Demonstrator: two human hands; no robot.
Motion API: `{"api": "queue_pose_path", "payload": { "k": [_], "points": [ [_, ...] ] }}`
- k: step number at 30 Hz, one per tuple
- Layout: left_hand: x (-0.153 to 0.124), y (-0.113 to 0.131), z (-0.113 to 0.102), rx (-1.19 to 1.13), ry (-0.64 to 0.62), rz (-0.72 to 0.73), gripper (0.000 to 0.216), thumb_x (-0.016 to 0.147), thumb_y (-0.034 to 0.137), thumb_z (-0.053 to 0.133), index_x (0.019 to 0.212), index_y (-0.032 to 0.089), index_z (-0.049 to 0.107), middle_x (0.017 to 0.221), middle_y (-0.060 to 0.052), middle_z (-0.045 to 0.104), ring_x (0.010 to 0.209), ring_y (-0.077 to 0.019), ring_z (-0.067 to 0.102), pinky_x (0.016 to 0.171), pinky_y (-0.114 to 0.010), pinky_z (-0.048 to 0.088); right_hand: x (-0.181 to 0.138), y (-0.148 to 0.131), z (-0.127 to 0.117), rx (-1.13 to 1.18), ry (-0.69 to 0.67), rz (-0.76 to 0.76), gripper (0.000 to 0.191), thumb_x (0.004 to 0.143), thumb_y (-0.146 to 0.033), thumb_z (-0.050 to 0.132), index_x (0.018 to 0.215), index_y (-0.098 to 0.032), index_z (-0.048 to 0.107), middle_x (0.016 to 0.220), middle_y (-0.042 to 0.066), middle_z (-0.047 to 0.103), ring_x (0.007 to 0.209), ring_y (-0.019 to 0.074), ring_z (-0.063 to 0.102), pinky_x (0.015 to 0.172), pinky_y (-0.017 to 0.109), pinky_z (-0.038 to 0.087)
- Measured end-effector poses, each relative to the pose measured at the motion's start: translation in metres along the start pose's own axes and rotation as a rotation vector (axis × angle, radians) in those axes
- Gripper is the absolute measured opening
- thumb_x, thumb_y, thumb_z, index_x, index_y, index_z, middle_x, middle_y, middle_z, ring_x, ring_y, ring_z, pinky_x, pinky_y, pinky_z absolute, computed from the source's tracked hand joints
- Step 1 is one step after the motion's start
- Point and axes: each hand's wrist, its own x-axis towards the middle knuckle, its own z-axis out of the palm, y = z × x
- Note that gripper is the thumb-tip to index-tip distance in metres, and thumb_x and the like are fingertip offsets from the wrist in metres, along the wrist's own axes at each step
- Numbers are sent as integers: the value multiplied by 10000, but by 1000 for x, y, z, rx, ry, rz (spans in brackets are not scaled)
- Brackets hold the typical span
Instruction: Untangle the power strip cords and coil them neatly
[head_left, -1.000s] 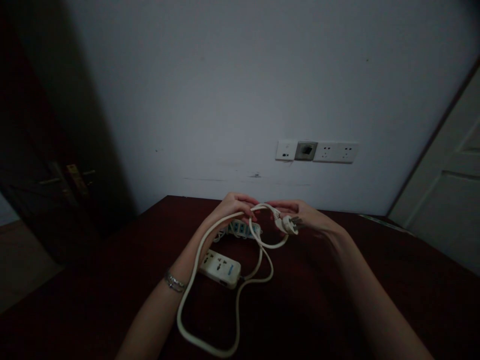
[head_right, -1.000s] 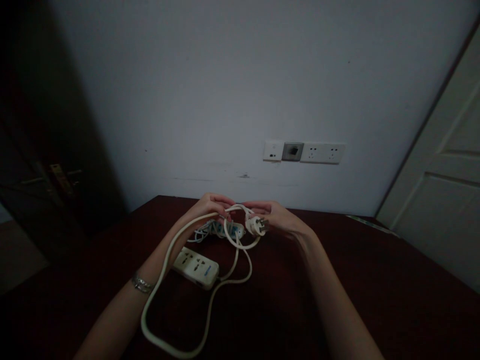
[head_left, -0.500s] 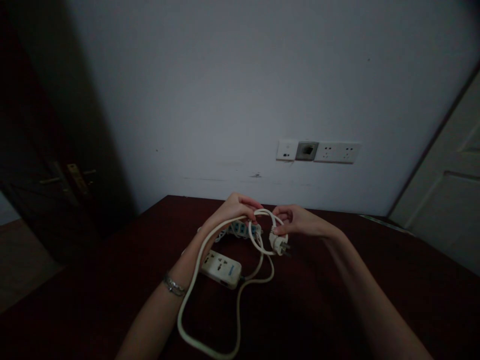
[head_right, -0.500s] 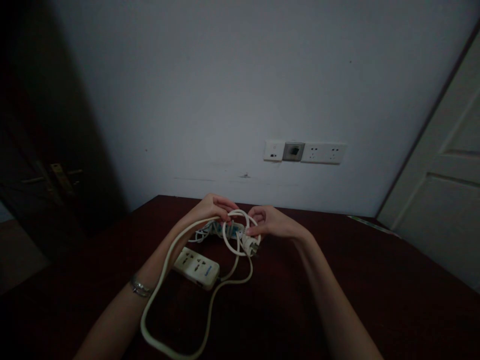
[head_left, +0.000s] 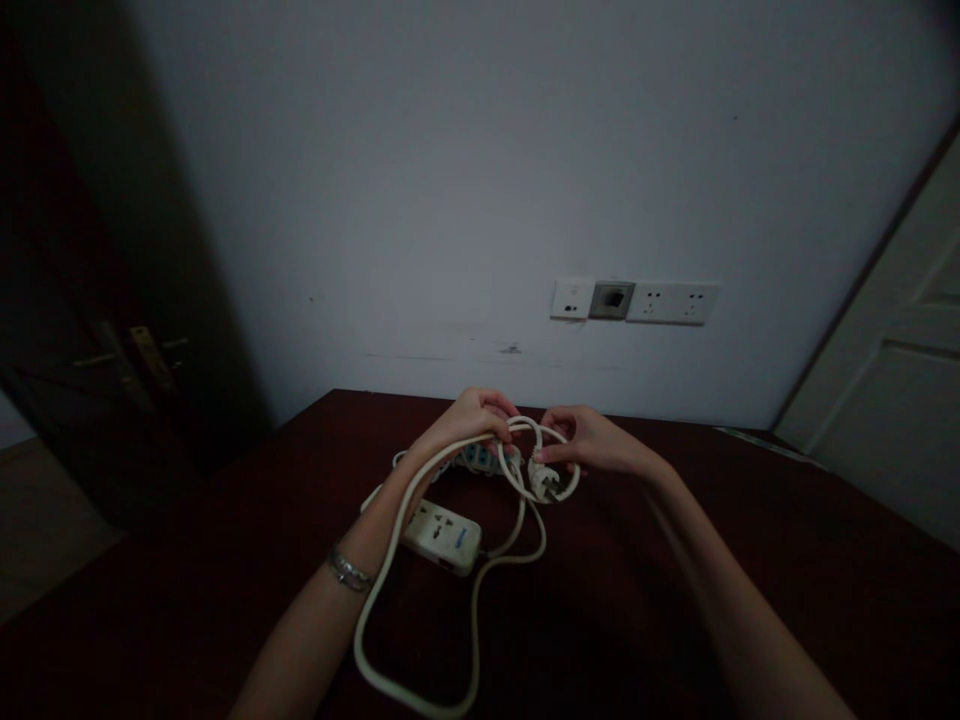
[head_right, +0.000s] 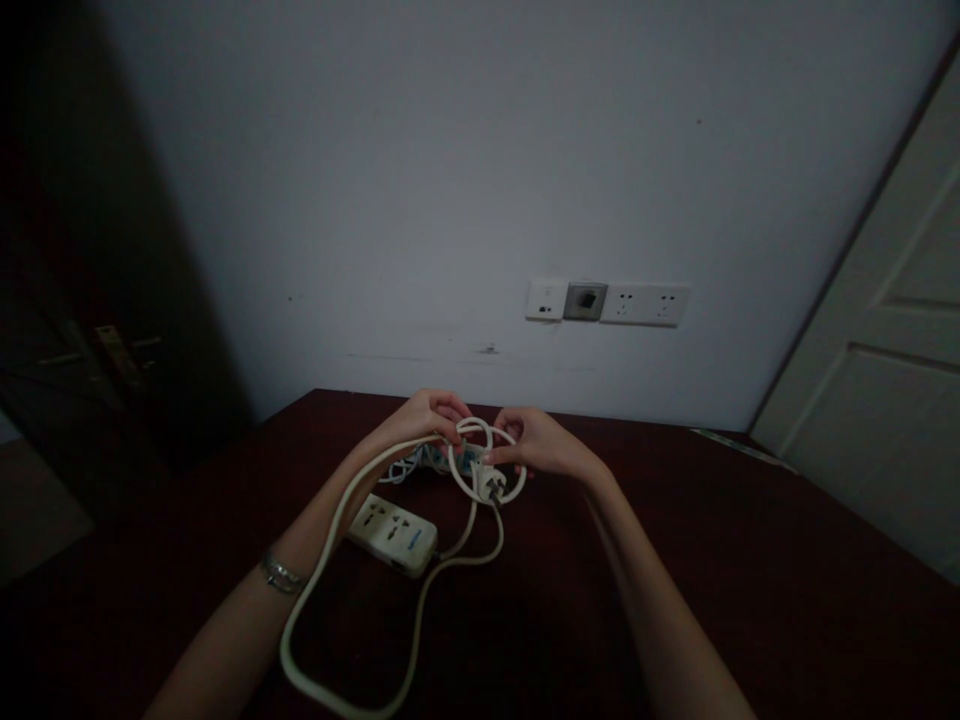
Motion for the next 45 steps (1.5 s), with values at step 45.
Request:
{"api": "queue_pose_path", "payload": {
  "k": [45],
  "points": [
    [4,-22,23,-127,-213,-64,331,618,-8,536,845,162,366,637,-17,635,440,-113,589,445,-197,428,7,18,2,-581,271,-105,123,683,-292,614,687,-197,538,639,-10,579,577,110,479,505,213,242]
  ]
}}
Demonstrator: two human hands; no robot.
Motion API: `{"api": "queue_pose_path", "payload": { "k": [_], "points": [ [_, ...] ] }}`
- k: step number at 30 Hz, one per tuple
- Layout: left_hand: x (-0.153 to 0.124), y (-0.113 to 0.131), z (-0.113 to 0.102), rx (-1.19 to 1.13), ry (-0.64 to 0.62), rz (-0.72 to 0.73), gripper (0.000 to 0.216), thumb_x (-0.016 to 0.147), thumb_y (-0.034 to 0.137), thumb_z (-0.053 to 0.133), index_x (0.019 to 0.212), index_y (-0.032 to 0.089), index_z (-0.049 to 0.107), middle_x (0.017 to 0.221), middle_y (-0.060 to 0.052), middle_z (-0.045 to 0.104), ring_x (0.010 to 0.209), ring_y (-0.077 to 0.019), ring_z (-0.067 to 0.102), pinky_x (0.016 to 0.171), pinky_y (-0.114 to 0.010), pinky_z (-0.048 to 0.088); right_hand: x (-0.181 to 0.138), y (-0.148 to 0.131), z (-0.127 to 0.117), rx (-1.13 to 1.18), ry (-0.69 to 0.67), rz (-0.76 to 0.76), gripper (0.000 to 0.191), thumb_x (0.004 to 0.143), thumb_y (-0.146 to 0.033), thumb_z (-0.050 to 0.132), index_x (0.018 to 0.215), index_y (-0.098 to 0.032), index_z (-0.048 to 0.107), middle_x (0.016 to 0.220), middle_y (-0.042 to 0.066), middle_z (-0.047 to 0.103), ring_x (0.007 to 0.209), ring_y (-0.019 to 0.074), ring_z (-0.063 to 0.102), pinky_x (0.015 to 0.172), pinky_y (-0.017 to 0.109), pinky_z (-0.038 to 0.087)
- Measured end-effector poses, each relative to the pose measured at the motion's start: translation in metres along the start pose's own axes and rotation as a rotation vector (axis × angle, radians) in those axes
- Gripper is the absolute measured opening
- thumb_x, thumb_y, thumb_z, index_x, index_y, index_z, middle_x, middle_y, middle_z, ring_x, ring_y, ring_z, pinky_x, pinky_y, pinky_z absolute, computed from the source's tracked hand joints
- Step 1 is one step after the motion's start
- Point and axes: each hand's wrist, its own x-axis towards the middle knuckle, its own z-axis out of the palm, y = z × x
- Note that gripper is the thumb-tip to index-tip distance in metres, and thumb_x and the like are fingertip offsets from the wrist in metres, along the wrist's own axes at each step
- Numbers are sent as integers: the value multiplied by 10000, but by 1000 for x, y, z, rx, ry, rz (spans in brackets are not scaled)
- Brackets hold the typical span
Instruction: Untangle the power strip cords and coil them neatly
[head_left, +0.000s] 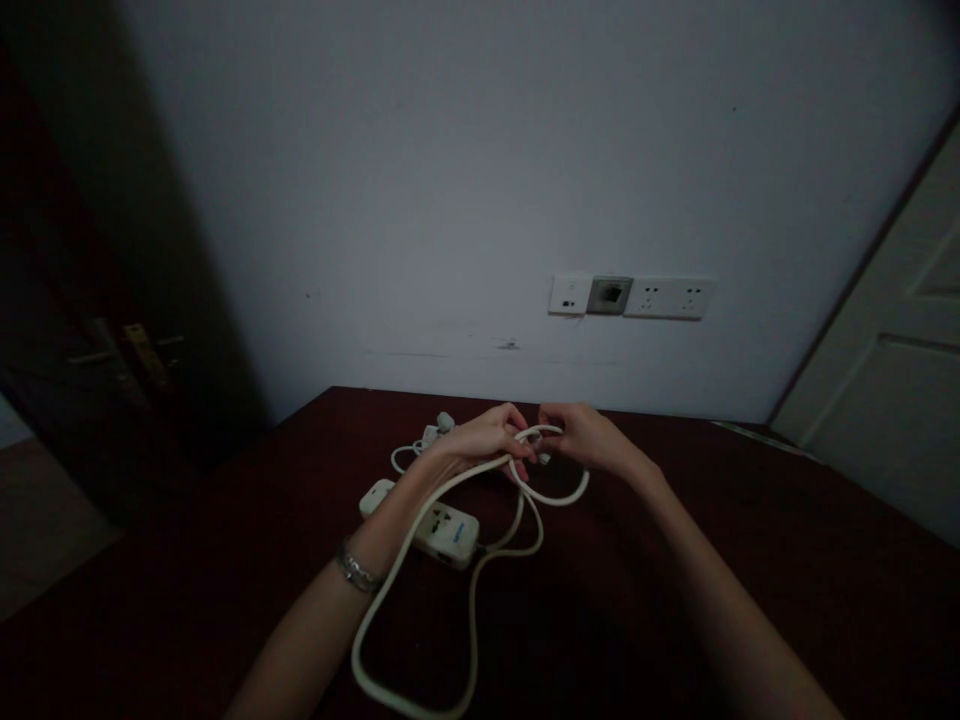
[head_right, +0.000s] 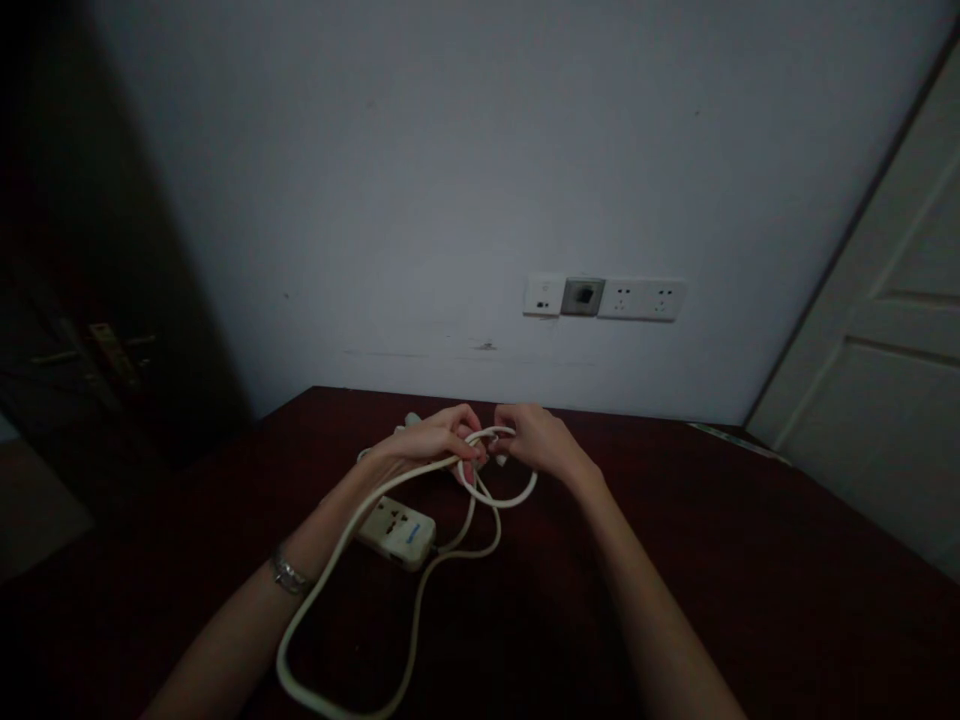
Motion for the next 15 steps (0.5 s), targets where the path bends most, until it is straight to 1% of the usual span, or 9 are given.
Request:
{"api": "queue_pose_path", "payload": {
  "k": [1,3,5,7,9,11,13,15],
  "points": [
    [1,-1,2,2,16,12,332,620,-12,532,848,163,365,653,-17,639,441,-112,591,443,-195,430,0,0,0,-30,17,13,104,691,-284,602,694,-199,542,645,-6,584,578,111,481,506,215,240],
    [4,-1,6,-13,57,52,334,638,4,550,869,166,370,698,-20,645,457,-113,601,444,-200,441,1,0,0,-89,92,42,58,727,-263,555,734,-205,554,659,5,593,579,116,485,512,219,240],
    [7,-1,9,-40,115,89,319,673,50,575,893,167,375,713,-22,646,479,-123,613,450,-211,455,2,0,2,-130,175,67,71,760,-254,511,786,-211,562,664,16,597,579,123,490,520,224,244],
    [9,0,13,-48,143,91,252,722,103,576,894,153,398,672,-28,641,503,-133,622,468,-225,469,4,0,5,-146,243,90,97,768,-253,497,824,-214,565,662,23,599,578,131,495,528,227,253],
    [11,0,15,-33,124,74,151,764,147,562,862,125,450,627,-43,635,532,-132,628,500,-226,479,6,1,7,-142,310,106,108,761,-247,498,835,-210,567,653,27,597,576,139,498,540,230,268],
    [11,-1,15,-24,74,56,104,772,159,566,824,106,493,622,-61,639,571,-127,637,544,-223,488,7,1,9,-112,386,106,111,758,-228,483,823,-202,568,643,31,593,568,143,495,550,234,284],
    [10,-2,16,-41,33,51,123,754,129,573,849,106,499,631,-62,644,595,-133,645,585,-239,501,7,0,10,-54,442,93,109,756,-213,467,794,-195,567,630,30,588,554,141,489,551,238,295],
    [8,-4,16,-59,3,57,214,739,87,555,937,116,477,638,-48,642,598,-148,652,607,-270,513,8,-2,13,21,471,86,108,753,-218,463,759,-191,567,632,29,593,557,140,494,551,239,308]
  ]
}}
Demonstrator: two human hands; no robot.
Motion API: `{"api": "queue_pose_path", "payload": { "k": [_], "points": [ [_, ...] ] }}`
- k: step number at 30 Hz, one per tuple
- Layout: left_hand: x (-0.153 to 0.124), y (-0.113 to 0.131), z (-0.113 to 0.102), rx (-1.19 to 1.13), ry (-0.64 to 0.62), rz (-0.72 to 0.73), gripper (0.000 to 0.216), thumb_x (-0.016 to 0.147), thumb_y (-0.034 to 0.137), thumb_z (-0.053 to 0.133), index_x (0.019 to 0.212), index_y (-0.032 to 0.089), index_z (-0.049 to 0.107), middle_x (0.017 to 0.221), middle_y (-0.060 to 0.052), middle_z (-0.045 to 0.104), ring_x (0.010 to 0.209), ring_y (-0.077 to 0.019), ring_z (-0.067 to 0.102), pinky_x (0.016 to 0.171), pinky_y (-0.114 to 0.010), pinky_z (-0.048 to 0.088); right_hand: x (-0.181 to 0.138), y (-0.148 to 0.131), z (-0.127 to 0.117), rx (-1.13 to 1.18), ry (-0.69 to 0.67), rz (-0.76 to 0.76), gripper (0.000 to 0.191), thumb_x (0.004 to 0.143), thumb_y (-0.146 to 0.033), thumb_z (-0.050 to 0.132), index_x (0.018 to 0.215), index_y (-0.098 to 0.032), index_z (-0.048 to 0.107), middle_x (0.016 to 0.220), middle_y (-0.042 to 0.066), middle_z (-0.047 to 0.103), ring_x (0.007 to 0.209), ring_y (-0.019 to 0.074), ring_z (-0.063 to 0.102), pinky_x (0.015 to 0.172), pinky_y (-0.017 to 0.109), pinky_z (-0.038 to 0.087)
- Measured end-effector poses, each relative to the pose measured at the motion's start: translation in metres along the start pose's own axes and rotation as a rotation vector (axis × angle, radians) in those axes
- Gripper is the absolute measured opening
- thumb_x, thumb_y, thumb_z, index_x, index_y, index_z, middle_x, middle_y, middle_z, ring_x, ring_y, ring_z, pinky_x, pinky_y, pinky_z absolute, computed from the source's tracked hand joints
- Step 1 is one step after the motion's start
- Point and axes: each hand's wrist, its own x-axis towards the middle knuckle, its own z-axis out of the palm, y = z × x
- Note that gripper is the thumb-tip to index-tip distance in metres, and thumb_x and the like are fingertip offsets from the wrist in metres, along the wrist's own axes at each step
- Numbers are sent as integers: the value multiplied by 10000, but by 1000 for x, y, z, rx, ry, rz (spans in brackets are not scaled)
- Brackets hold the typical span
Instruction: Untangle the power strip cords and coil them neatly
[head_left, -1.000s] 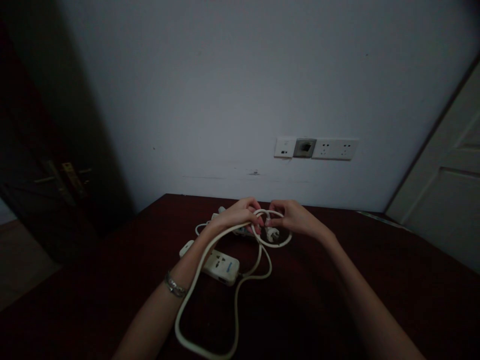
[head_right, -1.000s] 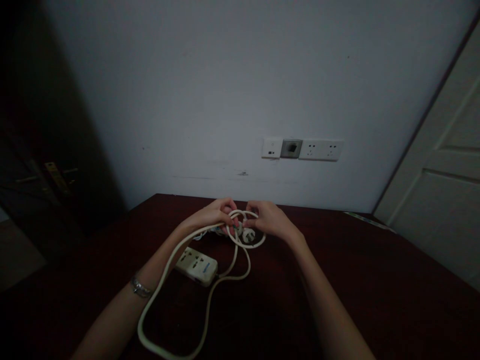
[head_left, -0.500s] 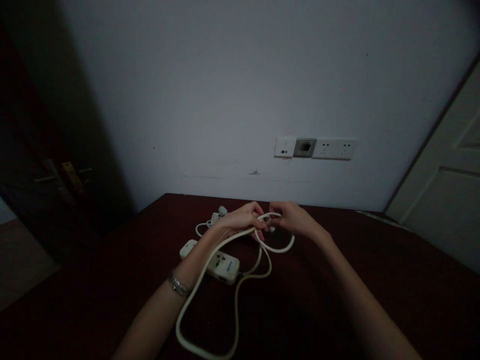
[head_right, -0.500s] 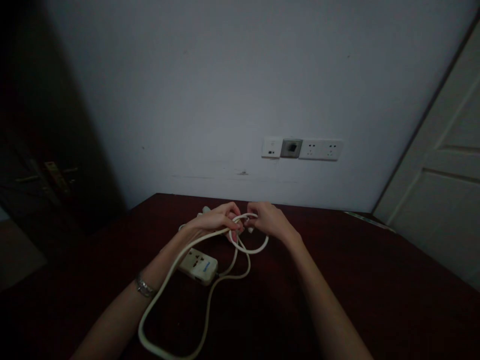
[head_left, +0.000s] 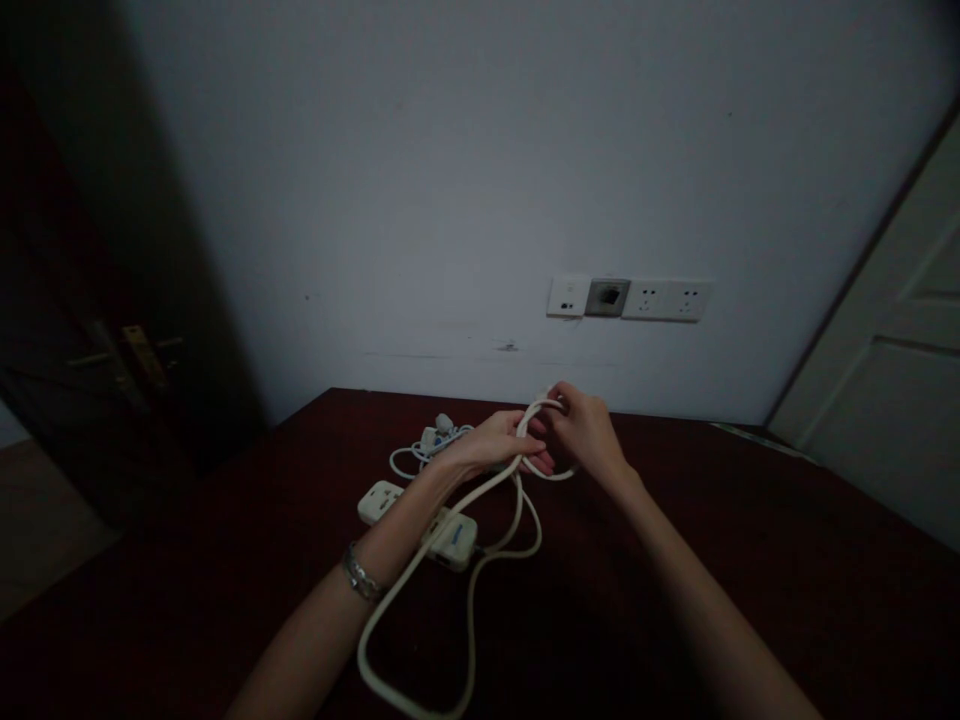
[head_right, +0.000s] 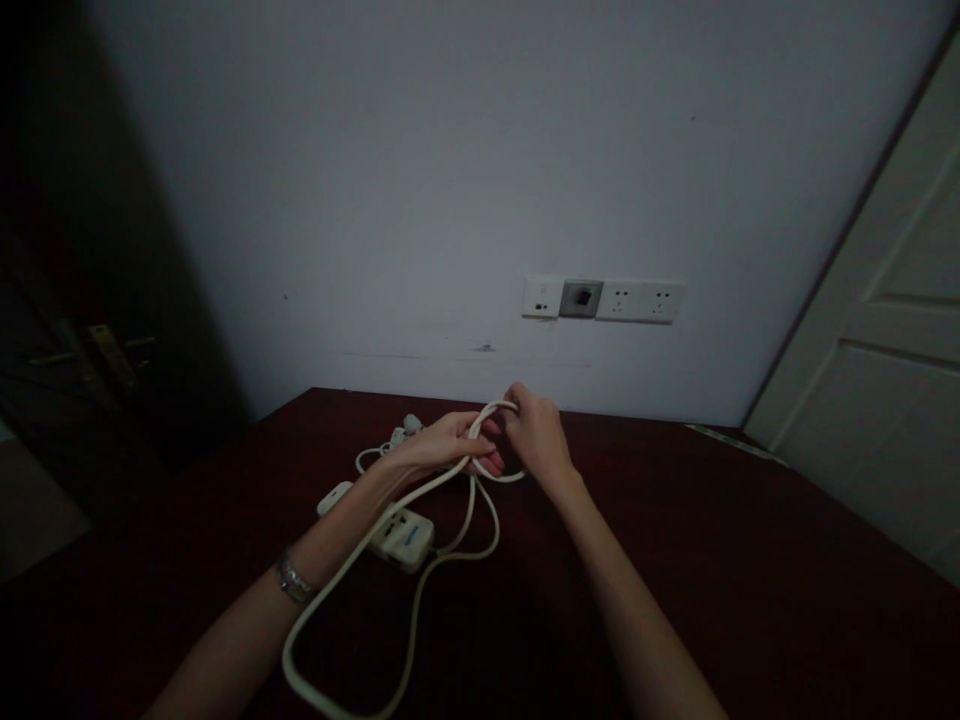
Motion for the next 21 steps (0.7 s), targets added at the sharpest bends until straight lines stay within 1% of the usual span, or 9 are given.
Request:
{"api": "queue_pose_path", "payload": {
  "k": [3,5,8,10,12,14,16,18,21],
  "points": [
    [-1,-3,1,24,5,20,368,724,39,509,1071,135,434,677,-27,631,569,-148,648,588,-271,507,0,-1,8,146,2,52,106,727,-240,489,725,-187,581,669,28,620,605,143,528,580,241,355],
    [1,-5,2,45,35,18,409,734,51,491,1126,141,413,684,-17,620,533,-141,637,553,-254,495,1,-2,13,308,-13,104,108,683,-231,516,728,-178,599,698,27,639,636,148,555,610,250,395],
    [4,-5,2,57,83,3,349,821,199,463,1161,143,407,657,-18,608,465,-137,611,481,-229,468,3,-3,17,610,-35,188,158,646,-246,555,754,-154,625,735,41,661,677,163,594,640,264,437],
    [6,-4,1,49,114,16,351,854,328,446,1155,149,431,661,-27,611,424,-136,595,429,-209,438,4,-6,16,719,-40,219,194,661,-282,566,771,-143,645,753,54,672,704,174,610,663,275,451],
    [8,-4,-2,-2,120,42,393,857,439,425,1109,142,481,677,-45,620,419,-139,593,405,-203,421,4,-9,14,713,-55,212,217,671,-292,573,794,-141,668,765,59,680,719,182,616,681,285,457],
    [10,-4,-5,-84,114,80,427,861,491,395,1031,124,532,684,-62,624,451,-141,603,432,-217,446,4,-12,11,676,-87,180,224,671,-279,581,812,-140,685,778,60,687,732,189,620,691,292,461],
    [12,-5,-9,-142,138,96,398,868,464,407,948,106,560,661,-58,614,467,-132,602,468,-229,471,3,-16,9,675,-134,149,236,676,-273,582,834,-142,699,811,64,695,765,198,625,710,299,465],
    [14,-6,-12,-183,187,91,339,868,412,435,921,102,563,623,-32,593,444,-111,581,492,-235,486,2,-19,7,702,-166,136,259,690,-285,577,866,-147,708,872,70,701,820,209,629,746,314,467],
    [14,-6,-13,-239,214,80,381,894,429,371,949,103,561,532,17,539,325,-58,448,506,-255,501,1,-22,4,741,-184,149,294,701,-330,587,898,-152,713,922,74,701,869,228,629,791,346,468]
  ]
}}
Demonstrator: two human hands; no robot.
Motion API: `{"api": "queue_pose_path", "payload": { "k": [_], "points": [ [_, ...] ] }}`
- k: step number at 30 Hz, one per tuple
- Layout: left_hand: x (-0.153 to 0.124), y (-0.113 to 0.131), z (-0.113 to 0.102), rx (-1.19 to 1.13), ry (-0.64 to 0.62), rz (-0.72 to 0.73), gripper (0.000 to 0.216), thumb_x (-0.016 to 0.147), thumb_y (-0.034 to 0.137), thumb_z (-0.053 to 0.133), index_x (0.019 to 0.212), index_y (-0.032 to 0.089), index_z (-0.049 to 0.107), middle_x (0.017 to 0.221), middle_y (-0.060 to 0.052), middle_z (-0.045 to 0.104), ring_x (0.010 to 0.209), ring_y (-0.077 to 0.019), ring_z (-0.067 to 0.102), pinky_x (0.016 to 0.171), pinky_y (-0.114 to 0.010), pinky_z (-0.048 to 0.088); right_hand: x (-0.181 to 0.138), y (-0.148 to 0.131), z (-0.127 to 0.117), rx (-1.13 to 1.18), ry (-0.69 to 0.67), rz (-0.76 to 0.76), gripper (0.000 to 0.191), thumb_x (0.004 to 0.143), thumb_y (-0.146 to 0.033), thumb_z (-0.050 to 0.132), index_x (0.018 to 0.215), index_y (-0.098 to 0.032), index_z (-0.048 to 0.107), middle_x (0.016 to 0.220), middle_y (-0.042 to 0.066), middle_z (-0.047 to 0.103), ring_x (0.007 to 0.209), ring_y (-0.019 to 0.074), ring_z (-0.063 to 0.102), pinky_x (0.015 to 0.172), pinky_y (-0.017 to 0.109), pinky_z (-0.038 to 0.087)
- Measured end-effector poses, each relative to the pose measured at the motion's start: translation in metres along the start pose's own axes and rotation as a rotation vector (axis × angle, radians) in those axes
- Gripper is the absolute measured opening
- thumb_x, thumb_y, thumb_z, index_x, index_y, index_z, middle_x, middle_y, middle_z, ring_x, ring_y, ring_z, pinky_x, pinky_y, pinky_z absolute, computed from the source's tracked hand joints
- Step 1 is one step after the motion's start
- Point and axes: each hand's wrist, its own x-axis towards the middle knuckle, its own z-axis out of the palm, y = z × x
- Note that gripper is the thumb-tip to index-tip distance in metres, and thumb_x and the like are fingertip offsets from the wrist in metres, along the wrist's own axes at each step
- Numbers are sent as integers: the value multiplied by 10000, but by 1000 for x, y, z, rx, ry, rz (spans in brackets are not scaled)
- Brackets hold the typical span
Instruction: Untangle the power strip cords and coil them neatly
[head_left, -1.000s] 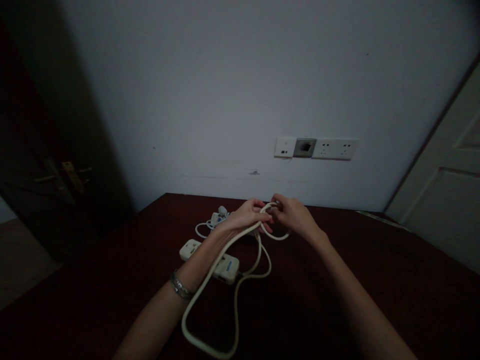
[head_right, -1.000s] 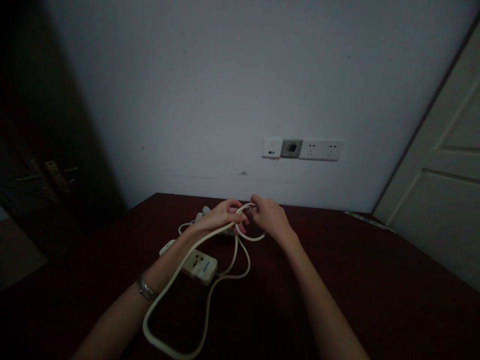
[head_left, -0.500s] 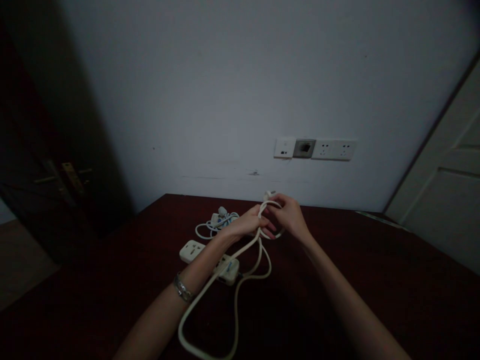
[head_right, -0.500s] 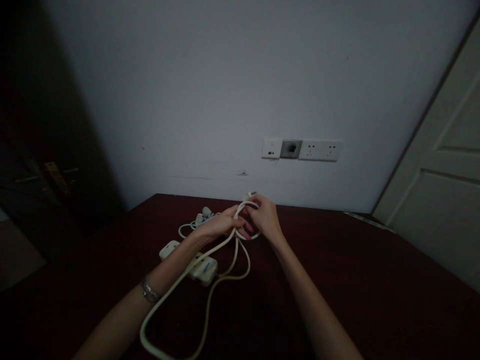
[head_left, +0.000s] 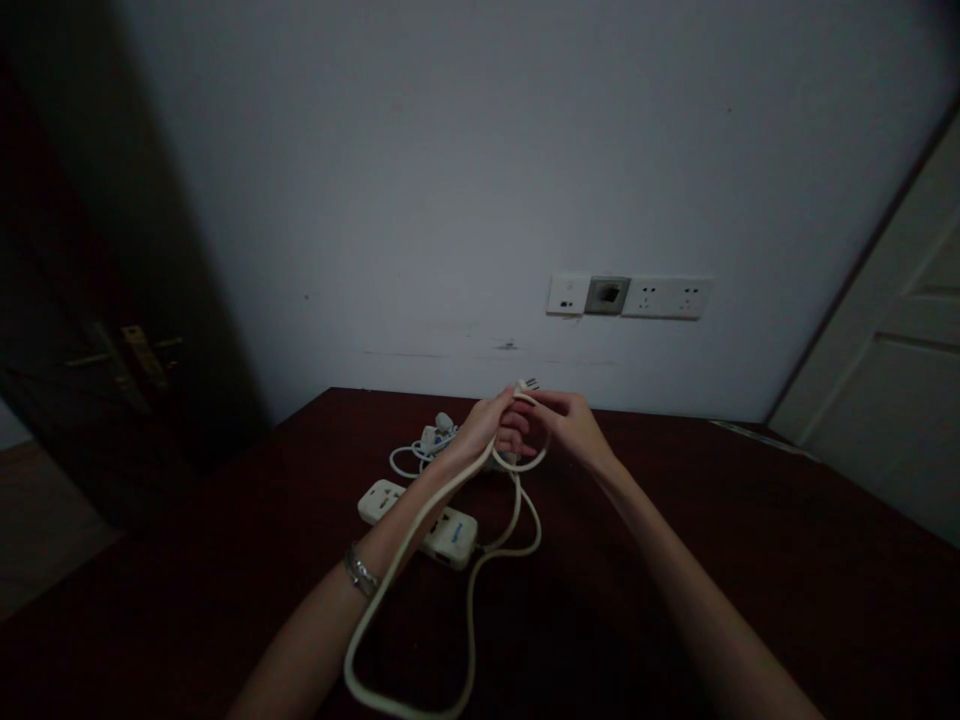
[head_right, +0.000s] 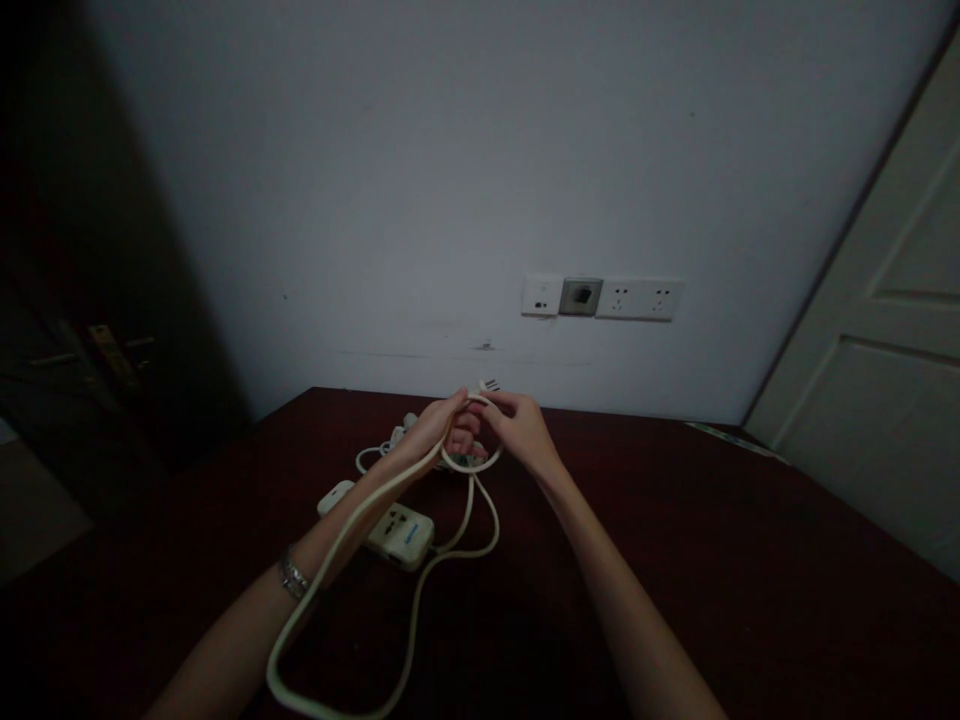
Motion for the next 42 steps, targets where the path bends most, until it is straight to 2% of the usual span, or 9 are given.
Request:
{"api": "queue_pose_path", "payload": {
  "k": [4,9,14,17,21,28,33,37,42],
  "points": [
    [-5,6,3,-52,-13,18,341,908,352,347,964,96,565,496,52,491,274,-21,265,505,-265,502,3,4,-3,68,13,30,265,703,-361,604,834,-158,712,874,63,705,847,224,638,793,350,488],
    [-14,15,4,-129,-96,42,286,901,277,356,840,107,578,494,67,406,306,-20,187,473,-220,465,11,20,-8,393,182,292,222,733,-357,553,671,-155,621,683,82,673,633,204,638,588,329,534],
    [-19,14,8,-282,-291,15,324,922,247,289,746,138,539,484,67,311,329,-35,149,427,-198,411,4,21,-4,640,-291,408,222,728,-340,563,863,-168,604,794,80,675,740,200,646,657,324,521],
    [-19,9,13,-353,-264,-12,313,927,261,289,754,149,524,503,61,315,341,-36,171,419,-176,373,-1,17,4,722,-404,356,356,758,-425,486,1018,-198,574,905,78,667,768,205,639,620,331,506],
    [-14,4,18,-396,-213,-12,290,924,248,317,779,136,542,502,62,304,353,-32,213,429,-164,349,0,21,12,736,-341,316,450,811,-506,370,1112,-221,546,1041,87,635,695,171,613,560,301,483],
    [-6,-8,19,-60,24,6,237,856,350,485,784,127,519,604,-18,551,487,-109,553,498,-238,476,11,44,16,682,-131,322,356,767,-512,511,866,-186,613,606,24,574,439,120,475,383,230,384],
    [-18,-7,23,272,-223,-245,336,829,464,474,866,132,504,593,-73,628,476,-187,620,460,-298,506,14,54,3,732,51,339,232,761,-439,559,797,-212,588,777,65,659,792,211,631,662,332,518],
    [-23,-7,31,259,-227,-297,208,843,332,420,838,134,484,483,-27,574,390,-139,564,422,-244,481,14,55,-6,760,73,413,193,801,-379,536,831,-201,605,803,68,673,829,212,639,706,351,522],
    [-22,-21,49,45,-171,-176,93,823,238,414,775,160,423,423,89,425,250,-13,245,339,-154,374,16,56,-14,850,57,523,185,851,-306,484,811,-191,623,717,43,670,689,168,647,696,323,528]
  ]
}}
